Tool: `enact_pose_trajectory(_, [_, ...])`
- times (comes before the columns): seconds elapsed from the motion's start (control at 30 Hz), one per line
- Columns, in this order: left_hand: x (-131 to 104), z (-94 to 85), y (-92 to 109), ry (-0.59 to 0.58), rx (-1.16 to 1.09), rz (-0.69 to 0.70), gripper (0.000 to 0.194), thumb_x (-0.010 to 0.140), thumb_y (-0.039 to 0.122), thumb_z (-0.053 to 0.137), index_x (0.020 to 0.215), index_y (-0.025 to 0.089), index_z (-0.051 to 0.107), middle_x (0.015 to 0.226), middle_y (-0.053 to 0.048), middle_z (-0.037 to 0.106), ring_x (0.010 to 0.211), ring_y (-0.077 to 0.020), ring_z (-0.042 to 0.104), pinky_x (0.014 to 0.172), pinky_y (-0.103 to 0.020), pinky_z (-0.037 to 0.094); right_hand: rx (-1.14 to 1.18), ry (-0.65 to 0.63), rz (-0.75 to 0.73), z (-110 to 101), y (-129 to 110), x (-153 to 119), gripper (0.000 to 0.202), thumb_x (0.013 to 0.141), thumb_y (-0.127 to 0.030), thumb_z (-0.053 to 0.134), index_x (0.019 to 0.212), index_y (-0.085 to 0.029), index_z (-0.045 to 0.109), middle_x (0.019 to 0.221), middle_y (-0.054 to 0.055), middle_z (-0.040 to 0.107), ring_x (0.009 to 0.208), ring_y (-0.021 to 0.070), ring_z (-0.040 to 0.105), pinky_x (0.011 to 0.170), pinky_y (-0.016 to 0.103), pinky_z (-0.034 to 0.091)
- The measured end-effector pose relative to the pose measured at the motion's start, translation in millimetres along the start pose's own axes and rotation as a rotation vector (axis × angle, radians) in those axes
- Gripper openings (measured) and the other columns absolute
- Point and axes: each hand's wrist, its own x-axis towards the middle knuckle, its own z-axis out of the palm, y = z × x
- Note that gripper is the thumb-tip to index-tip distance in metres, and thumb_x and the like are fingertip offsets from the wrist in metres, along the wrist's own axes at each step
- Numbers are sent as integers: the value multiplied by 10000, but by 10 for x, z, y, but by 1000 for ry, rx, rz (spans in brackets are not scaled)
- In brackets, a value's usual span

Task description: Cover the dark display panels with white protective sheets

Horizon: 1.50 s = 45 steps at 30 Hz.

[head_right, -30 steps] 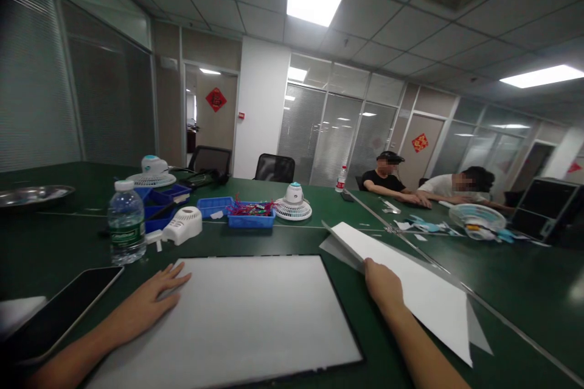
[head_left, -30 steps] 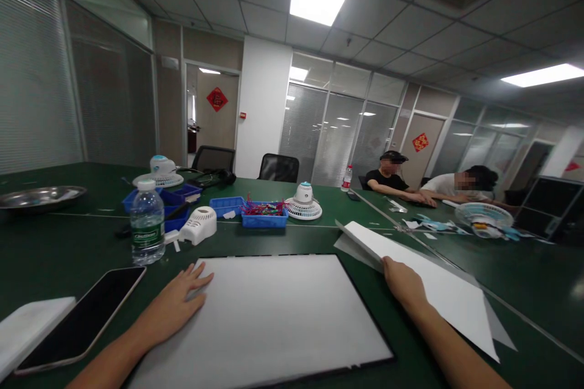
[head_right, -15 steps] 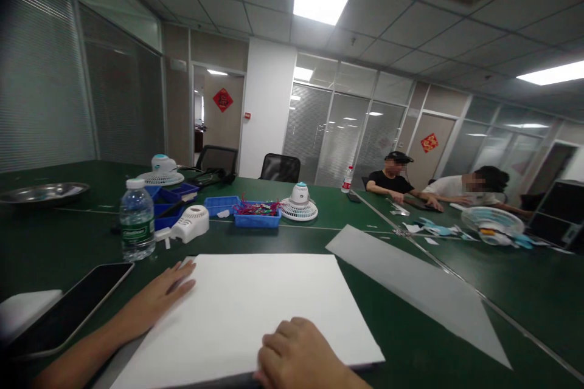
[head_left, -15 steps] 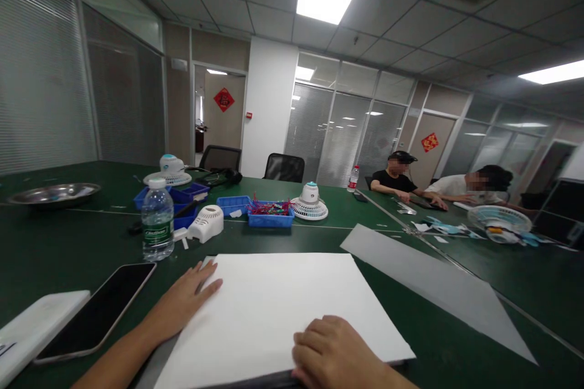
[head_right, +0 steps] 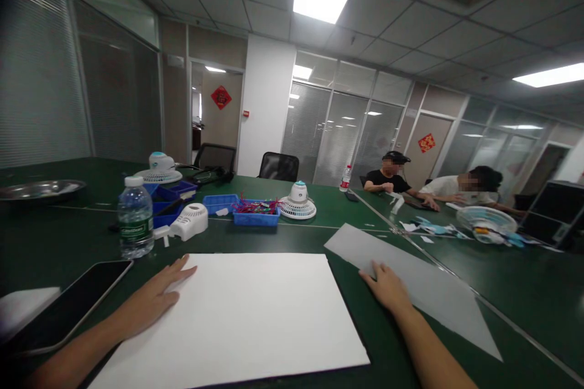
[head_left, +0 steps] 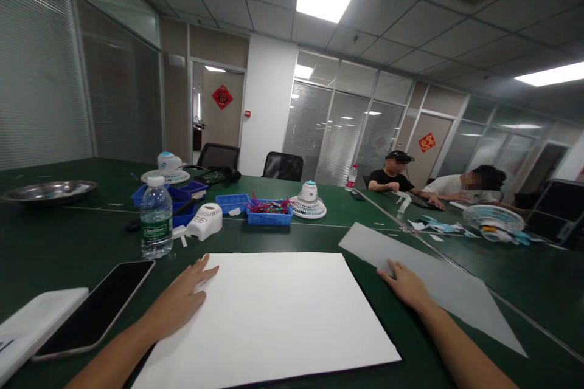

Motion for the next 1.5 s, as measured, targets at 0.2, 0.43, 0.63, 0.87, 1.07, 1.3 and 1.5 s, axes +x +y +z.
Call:
enact_pose_trajectory(0.2, [23,9,8,-25,71,41,580,879,322,489,1441,188,541,1611,-85,328,1502,-304,257,1220,-502,251,-54,-26,-2,-4,46,-17,430,1002,-412,375,1170,-160,681,1166,175,715,1100,291,671,914,392,480])
enact_pose_trajectory(0.43, [2,2,85,11,21,31,564,953,475,414,1404,184,586,1585,-95,383,1492,-319,286,1209,-538,270,-118,124,-161,-307,-597,-267,453,1049,-351,197,1039,-189,620,843,129,740,750,243,705,682,333,463])
enact_pose_trajectory(0.63, [-19,-28,132,-37,-79,-38,697,996,575,200,1469,158,499,1587,-78,386,1503,-257,270,1231,-488,234,-84,84,-722,-325,-1640,-970,186,981,-263,456,900,-233,620,800,24,731,748,196,685,708,295,452])
enact_pose_trajectory(0.87, [65,94,-27,40,47,43,683,873,499,546,1453,139,523,1583,-127,373,1485,-320,306,1222,-512,256,168,350,-1183,-127,-2093,-1392,391,957,-582,493,954,-210,612,1085,31,754,921,222,705,708,293,512])
enact_pose_trajectory(1.07, [75,152,-160,54,32,48,626,861,281,492,1476,166,487,1596,-79,332,1482,-282,302,1217,-474,273,189,246,-1319,-138,-2051,-1298,467,1008,-596,382,1290,-274,567,1363,-1,649,1207,193,623,890,298,536])
enact_pose_trajectory(1.3, [30,30,-2,-27,41,6,632,877,204,364,1495,102,447,1622,-100,270,1507,-262,224,1237,-479,194,209,53,-1432,-410,-2050,-1261,443,1057,-408,391,1444,-205,464,1491,13,521,1379,189,482,1124,287,415])
enact_pose_trajectory(1.5, [14,14,48,21,88,20,613,935,460,453,1457,146,522,1593,-127,311,1479,-329,292,1204,-501,299,244,-123,-1428,-358,-2068,-1251,444,1073,-314,342,1513,-269,380,1544,9,443,1450,197,356,1205,391,310])
